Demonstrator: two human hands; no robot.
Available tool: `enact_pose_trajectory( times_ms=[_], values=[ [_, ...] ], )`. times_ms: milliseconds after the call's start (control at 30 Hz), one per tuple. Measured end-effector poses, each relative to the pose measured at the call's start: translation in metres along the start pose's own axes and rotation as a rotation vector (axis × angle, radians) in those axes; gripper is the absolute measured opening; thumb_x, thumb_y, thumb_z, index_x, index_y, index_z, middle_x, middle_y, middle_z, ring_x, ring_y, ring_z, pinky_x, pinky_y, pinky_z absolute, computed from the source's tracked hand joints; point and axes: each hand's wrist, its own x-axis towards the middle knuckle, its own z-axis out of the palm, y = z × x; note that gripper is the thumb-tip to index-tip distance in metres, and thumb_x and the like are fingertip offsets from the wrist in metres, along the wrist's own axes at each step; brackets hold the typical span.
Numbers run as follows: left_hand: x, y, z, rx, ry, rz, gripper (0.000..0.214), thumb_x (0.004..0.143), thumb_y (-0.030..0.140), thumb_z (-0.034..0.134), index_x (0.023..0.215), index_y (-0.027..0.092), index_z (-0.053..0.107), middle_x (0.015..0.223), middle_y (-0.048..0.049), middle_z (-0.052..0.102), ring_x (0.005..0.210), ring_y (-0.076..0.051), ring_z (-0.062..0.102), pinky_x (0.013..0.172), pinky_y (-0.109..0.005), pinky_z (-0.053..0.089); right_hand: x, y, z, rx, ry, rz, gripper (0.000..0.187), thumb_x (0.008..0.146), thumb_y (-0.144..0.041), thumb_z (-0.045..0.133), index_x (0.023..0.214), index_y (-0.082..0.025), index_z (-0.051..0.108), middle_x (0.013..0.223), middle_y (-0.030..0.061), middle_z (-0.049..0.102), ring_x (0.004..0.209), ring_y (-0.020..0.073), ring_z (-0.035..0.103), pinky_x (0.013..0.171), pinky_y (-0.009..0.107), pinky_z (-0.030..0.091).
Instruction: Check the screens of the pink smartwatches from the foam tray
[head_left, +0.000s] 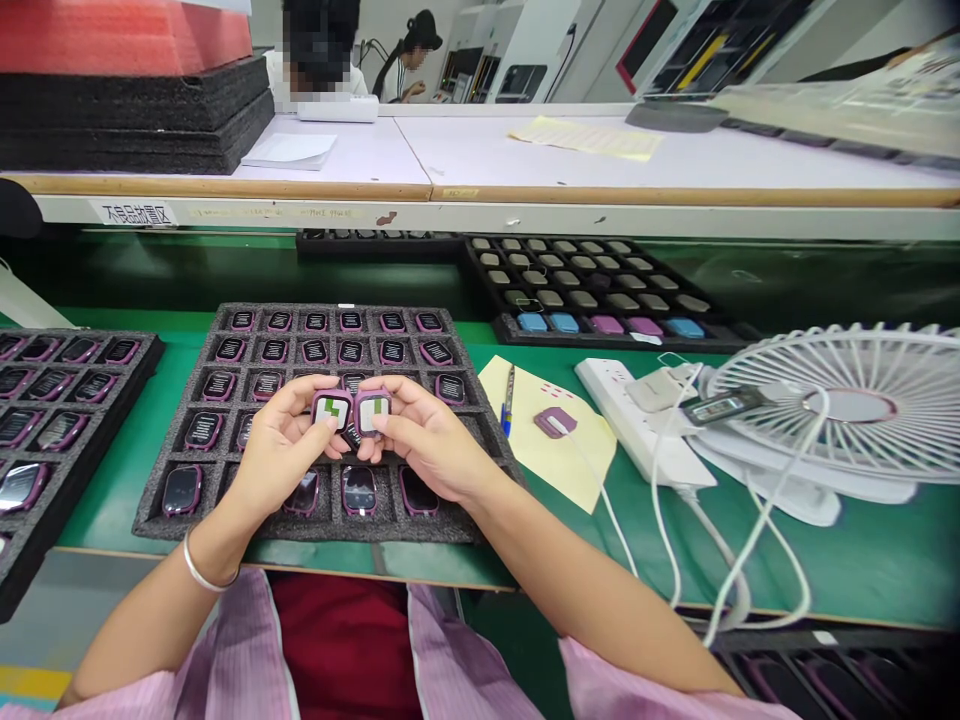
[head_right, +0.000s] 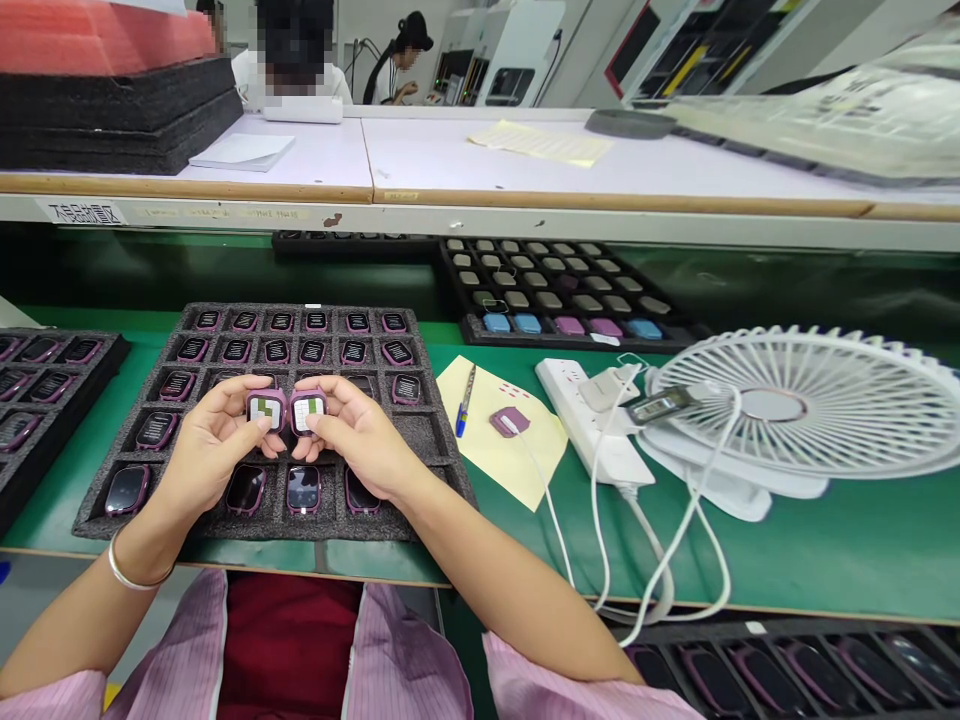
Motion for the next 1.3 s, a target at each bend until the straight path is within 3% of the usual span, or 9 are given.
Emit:
enact_pose_trajectory(
  times_ms=[533,667,767,1033,1300],
  values=[
    [-0.0003,-0.0022,-0.0014,-0.045,-0.031,0.01,0.05,0.077,0.011,0.075,0.124,0.021,0.062,0.103,-0.0026,0.07,0.069,-0.011,0.072,0.068,-0.024,0.063,0.0007,0.0017,-0.0001,0.013,-0.012,-0.04,0.041,0.081,-0.019,0.078,0.117,-0.024,0.059,0.088,-0.0013,0.069,0.07,0.0138,0.07,0.067,0.028,0.058],
    [-0.0007,-0.0033,-0.0021,-0.042,-0.033,0.011,0.048,0.078,0.012,0.073,0.124,0.021,0.063,0.106,-0.0034,0.07,0.067,-0.011,0.073,0.066,-0.024,0.063,0.0011,-0.0008,-0.0003,0.059,0.008,0.013,0.028,0.09,-0.036,0.073,0.111,-0.022,0.061,0.081,-0.0009,0.069,0.062,0.0137,0.069,0.059,0.026,0.055],
    [-0.001,-0.0028,-0.0025,-0.049,-0.04,0.01,0.046,0.079,0.013,0.072,0.124,0.02,0.063,0.105,-0.0037,0.07,0.067,-0.012,0.073,0.065,-0.024,0.063,0.0019,-0.0018,0.0001,0.101,0.024,0.025,0.029,0.091,-0.042,0.072,0.108,-0.021,0.064,0.079,-0.0006,0.07,0.06,0.0143,0.069,0.057,0.026,0.055],
    [-0.001,0.0007,-0.0001,-0.059,-0.029,-0.014,0.042,0.079,0.016,0.072,0.12,0.018,0.064,0.103,-0.003,0.071,0.064,-0.012,0.073,0.064,-0.024,0.062,0.0003,-0.001,-0.001,0.075,0.025,-0.007,0.034,0.08,-0.024,0.081,0.109,-0.021,0.064,0.085,-0.0025,0.071,0.061,0.0117,0.071,0.057,0.023,0.056],
    [0.0007,0.0024,-0.0015,0.018,0.023,-0.013,0.028,0.082,0.031,0.076,0.104,0.018,0.066,0.083,0.0018,0.068,0.051,-0.008,0.064,0.049,-0.018,0.053,-0.0006,-0.0018,0.0001,0.068,-0.002,0.012,0.033,0.081,-0.03,0.081,0.108,-0.021,0.064,0.09,-0.0005,0.073,0.06,0.0117,0.071,0.057,0.023,0.055]
  ],
)
